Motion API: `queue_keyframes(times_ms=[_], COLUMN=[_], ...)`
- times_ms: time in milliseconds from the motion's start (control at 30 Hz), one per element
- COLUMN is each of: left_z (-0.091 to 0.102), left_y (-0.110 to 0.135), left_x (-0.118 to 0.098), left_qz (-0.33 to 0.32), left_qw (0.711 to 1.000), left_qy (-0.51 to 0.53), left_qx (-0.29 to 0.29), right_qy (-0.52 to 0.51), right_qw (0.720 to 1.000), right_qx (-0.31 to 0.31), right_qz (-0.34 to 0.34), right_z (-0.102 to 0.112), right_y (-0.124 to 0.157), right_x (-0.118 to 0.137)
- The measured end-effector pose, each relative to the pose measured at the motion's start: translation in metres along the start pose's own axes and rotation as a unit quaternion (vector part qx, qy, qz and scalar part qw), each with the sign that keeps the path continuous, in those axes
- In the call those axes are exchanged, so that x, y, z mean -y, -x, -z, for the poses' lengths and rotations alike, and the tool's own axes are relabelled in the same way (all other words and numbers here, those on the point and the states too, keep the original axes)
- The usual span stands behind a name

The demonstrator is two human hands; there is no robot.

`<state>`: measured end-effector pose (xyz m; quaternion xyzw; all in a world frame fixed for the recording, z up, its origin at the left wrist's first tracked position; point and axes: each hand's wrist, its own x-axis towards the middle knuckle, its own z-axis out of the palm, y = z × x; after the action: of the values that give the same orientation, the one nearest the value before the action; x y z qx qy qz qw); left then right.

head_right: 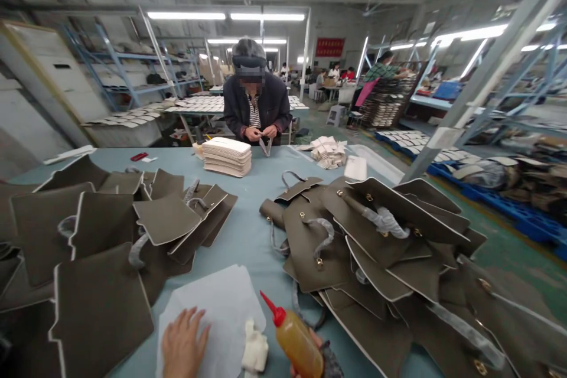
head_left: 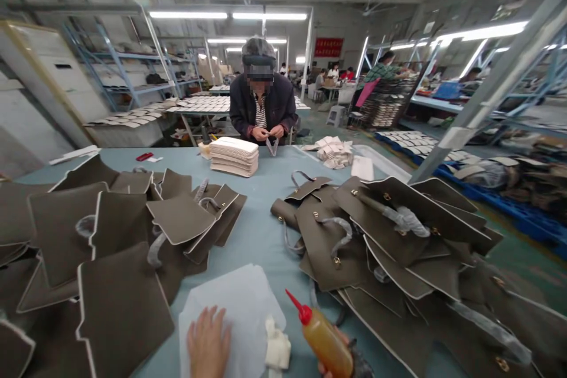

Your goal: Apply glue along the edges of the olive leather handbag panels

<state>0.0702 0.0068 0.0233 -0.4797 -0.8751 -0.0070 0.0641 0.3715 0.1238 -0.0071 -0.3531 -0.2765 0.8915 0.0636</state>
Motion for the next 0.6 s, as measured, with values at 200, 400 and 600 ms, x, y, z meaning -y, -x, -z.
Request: queue_keyframes(times_ms=[200,400,600], left_z=[-0.010,-0.013,-0.022], left_y=[0.029,0.039,0.046], left_x=[-0.096,-0.124,-0.166], left_qz=[-0.104,-0.090,-0.164], left_qw=[0.973,0.963,0.936], left_qy=[0.134,0.098,0.168], left_qx=[0.159,0.235,0.263], right_qy=[-0.055,-0.092,-0.035], right_qw=[0.990,0.989,0.990], right_qx=[-0.122,-0.117,-0.134], right_qz=[0.036,0.004,0.015], right_z=[0.009,0.013,0.019], right_y=[0.042,0.048,0.061], right_x=[-0.006,-0.006,-0.009])
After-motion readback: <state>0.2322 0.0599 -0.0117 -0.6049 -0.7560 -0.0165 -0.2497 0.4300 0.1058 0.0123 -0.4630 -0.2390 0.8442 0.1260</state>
